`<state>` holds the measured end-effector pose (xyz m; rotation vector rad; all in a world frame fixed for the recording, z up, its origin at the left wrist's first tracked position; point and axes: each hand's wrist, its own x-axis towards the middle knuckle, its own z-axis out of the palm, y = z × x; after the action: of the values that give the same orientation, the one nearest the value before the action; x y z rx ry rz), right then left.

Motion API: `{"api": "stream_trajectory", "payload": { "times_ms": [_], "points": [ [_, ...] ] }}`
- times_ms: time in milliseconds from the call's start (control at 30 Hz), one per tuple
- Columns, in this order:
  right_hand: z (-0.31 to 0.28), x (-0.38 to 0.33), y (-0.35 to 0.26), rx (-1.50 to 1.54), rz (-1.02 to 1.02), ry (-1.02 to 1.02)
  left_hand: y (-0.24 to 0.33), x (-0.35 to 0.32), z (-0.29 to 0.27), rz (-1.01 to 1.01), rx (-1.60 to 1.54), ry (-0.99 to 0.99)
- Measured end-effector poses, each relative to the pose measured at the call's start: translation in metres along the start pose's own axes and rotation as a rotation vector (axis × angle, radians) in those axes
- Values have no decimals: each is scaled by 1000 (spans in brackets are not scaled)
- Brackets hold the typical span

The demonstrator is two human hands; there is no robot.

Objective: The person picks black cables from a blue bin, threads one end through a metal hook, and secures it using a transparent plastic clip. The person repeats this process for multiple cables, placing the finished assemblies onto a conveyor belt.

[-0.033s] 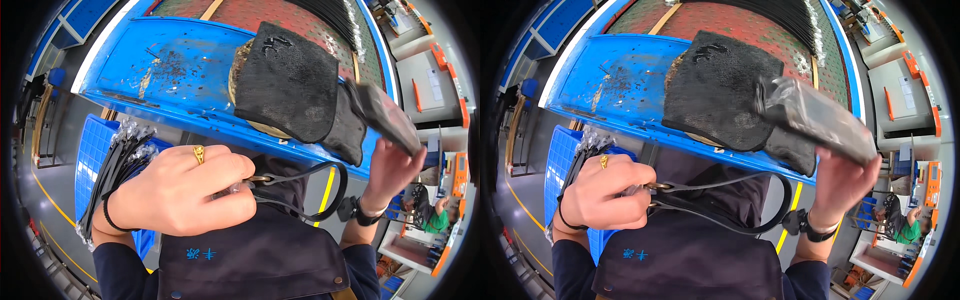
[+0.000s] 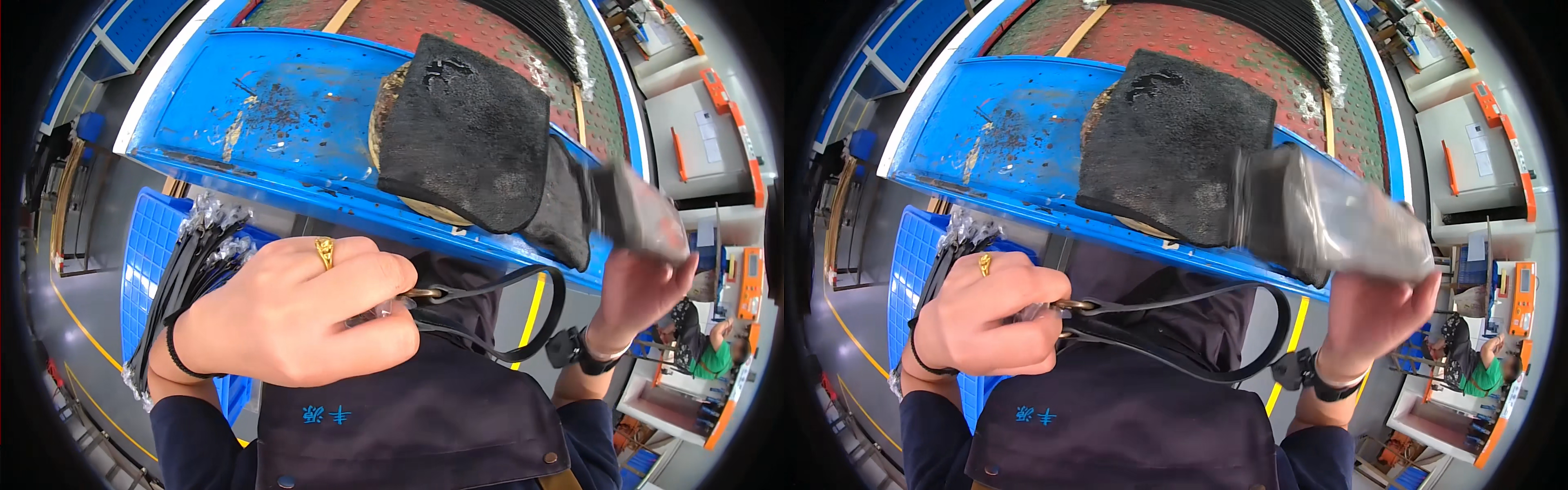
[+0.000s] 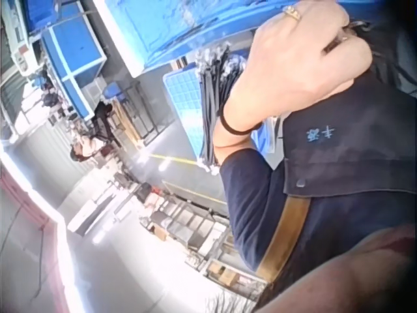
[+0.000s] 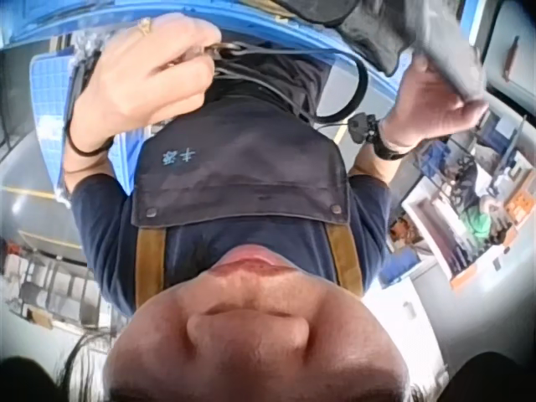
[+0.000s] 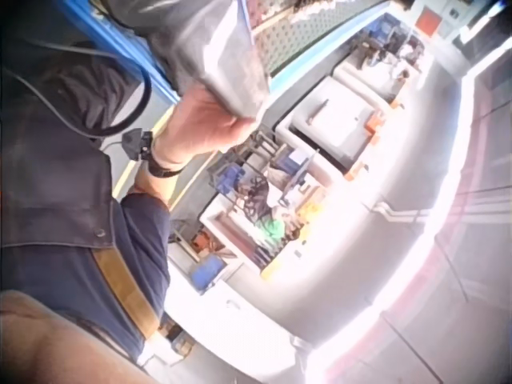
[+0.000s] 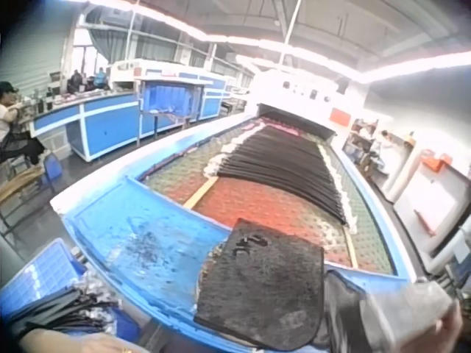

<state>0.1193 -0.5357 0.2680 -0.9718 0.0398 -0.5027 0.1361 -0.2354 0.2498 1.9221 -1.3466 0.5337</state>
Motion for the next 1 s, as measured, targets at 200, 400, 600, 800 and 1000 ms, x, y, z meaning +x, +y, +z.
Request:
{"api": "stream_trajectory", "payload": {
  "times_ms": [200,400,600,800,1000],
  "points": [
    [5,-38,1,-462,-99,-74,1,14,6,53,-2,-35],
    [9,-39,5,-508,-72,-73,3,21,7,66,-32,-45],
    [9,-38,6,-485,-40,-89,6,24,8,68,-31,-56],
    [6,-36,7,-476,-33,-67,6,24,9,65,-31,-69],
    [4,-39,9,-490,-103,-65,5,24,10,72,-13,-53]
  ]
}}
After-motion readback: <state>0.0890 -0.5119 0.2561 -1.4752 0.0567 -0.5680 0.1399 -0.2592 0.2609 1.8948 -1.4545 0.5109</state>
